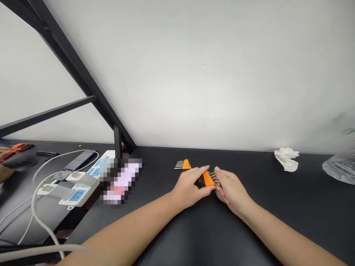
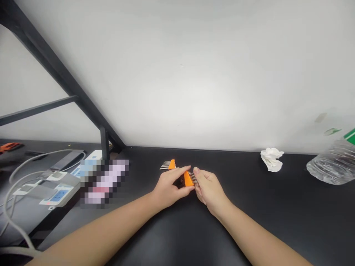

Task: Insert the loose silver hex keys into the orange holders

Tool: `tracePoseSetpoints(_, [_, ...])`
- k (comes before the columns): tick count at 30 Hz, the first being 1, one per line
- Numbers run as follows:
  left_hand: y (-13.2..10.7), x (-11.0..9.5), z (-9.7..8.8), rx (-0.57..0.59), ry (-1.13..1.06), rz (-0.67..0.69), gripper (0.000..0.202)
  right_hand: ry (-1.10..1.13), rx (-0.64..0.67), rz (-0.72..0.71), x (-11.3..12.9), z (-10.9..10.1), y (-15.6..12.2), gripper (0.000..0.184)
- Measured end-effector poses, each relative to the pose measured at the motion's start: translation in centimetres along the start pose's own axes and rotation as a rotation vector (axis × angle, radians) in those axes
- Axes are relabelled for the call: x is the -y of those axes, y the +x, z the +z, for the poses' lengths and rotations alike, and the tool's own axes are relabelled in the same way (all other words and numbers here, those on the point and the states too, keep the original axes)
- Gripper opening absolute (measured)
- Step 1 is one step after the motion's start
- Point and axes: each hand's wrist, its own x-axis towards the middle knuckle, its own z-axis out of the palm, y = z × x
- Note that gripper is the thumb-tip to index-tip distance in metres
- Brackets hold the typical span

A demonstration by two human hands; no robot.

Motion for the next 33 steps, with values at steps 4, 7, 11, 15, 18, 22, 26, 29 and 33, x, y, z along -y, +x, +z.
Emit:
tracePoseSetpoints(4, [0.2,-0.4,-0.1,0.037,0.024,-0.098,0.049,-0.011,-0.082,-0.051,0.5,-0.4,0.3,0.066])
tracePoseSetpoints(7, [0.4,-0.9,-0.2,0.089,0.036,-0.185,0.043,-0.034,-0.129,-0.059,0.7,-0.8,0.9,0.065])
tracePoseSetpoints(11, [0.5,-1.5,-0.2,0.159,0.052,-0.274,0.026,-0.148,-0.206,-0.066,0.9,-2.0,2.0,0.061])
tracePoseSetpoints(15, [0.6,-1.4,-0.4,0.184,0.158,-0.317,0.021,-0.572,-0.304,-0.144,1.8,-4.6,3.3,0.059])
tracePoseSetpoints(18, [0.7,-1.2,-0.5,0.182,0.195,-0.346,0.02,-1.12,-0.304,-0.225,2.7,-6.6,3.9,0.061])
tracePoseSetpoints(22, [0.9,-1.1,-0.6,0.18,0.166,-0.355,0.02,-1.585,-0.31,-0.151,3.2,-7.8,4.0,0.06])
tracePoseSetpoints(26, [1.1,-1.2,-0.7,0.186,0.156,-0.338,0.018,-1.749,-0.313,-0.119,2.9,-7.3,3.6,0.059])
tracePoseSetpoints(29, [1.0,-1.1,-0.7,0.185,0.148,-0.315,0.018,-1.772,-0.358,-0.128,3.0,-7.1,3.5,0.057])
tracePoseSetpoints(33, [0.9,-0.8,-0.6,0.159,0.146,-0.29,0.019,-1.695,-0.431,-0.152,4.0,-8.3,3.4,0.041])
